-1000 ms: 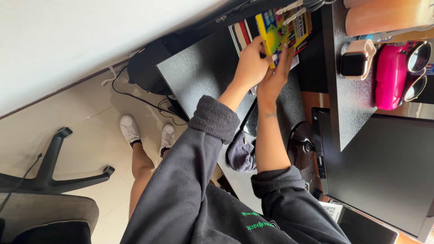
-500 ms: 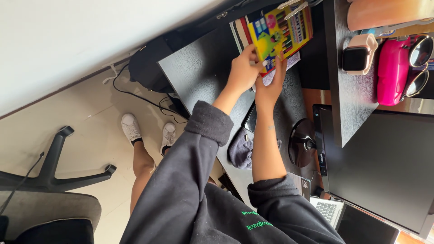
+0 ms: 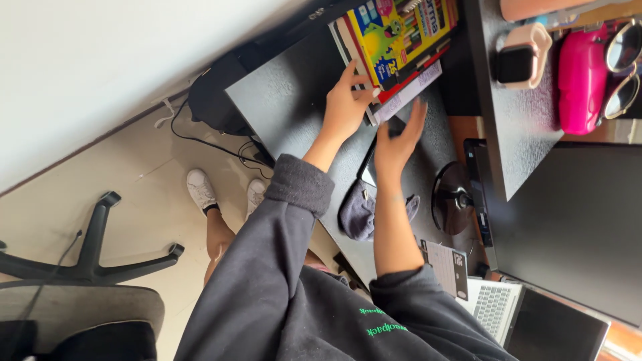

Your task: The person clears a cluttered desk by moving a tablet, spray bottle, and a box of markers into a drawer, then wipes the desk surface, monitor, and laptop with a cloth. The workspace is tidied and the electronics are cleaned.

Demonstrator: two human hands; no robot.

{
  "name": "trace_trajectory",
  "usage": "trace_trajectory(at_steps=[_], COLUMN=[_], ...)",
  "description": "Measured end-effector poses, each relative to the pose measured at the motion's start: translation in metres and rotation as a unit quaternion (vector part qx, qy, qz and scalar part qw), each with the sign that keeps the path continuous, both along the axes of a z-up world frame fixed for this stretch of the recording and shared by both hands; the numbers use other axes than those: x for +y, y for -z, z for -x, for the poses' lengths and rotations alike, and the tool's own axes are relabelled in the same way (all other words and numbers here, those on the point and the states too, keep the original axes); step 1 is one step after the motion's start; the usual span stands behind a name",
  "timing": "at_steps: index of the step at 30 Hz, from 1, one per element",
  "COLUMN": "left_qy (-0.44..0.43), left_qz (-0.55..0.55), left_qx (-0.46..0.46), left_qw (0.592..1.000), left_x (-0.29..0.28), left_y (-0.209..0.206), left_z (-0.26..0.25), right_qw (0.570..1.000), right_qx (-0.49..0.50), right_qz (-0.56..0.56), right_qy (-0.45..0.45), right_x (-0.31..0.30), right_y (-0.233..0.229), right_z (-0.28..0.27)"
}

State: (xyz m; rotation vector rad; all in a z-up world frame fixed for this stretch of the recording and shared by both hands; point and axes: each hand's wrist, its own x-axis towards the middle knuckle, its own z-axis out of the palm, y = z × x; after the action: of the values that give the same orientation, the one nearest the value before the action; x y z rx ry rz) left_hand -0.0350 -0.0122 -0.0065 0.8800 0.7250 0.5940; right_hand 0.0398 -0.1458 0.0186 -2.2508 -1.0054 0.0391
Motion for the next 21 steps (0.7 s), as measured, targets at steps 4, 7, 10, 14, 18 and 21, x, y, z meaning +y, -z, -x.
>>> trace_trajectory(at_steps=[4, 7, 10, 14, 18, 21], left_qy=[0.008, 0.018, 0.064, 0.170, 0.164, 0.122], left_qz=[-0.001, -0.035, -0.104, -0.106, -0.005, -0.053], left_qx=[-0.001, 0.016, 0.084, 0.116, 0.088, 0.090], left_qw=[1.000, 0.999, 0.989, 0.973, 0.983, 0.987], left_x=[-0.038, -0.079, -0.114, -0.145, -0.130, -0.107], left_y=[0.001, 0.015, 0.034, 0.047, 0.005, -0.012], left_z=[0.016, 0.020, 0.017, 0.010, 0.028, 0.042], right_qw=[0.974, 0.958, 0.956, 0.948, 0.960, 0.945], right_qx=[-0.025, 0.021, 0.027, 0.122, 0.136, 0.296], right_qz=[0.140, 0.178, 0.153, 0.084, 0.074, -0.070], right_qy=[0.176, 0.226, 0.250, 0.281, 0.234, 0.121], right_x=[-0.074, -0.093, -0.100, -0.101, -0.076, -0.086], right_y=[0.049, 0.068, 0.068, 0.036, -0.027, -0.030], right_z=[-0.011, -0.017, -0.025, -0.010, 0.041, 0.036])
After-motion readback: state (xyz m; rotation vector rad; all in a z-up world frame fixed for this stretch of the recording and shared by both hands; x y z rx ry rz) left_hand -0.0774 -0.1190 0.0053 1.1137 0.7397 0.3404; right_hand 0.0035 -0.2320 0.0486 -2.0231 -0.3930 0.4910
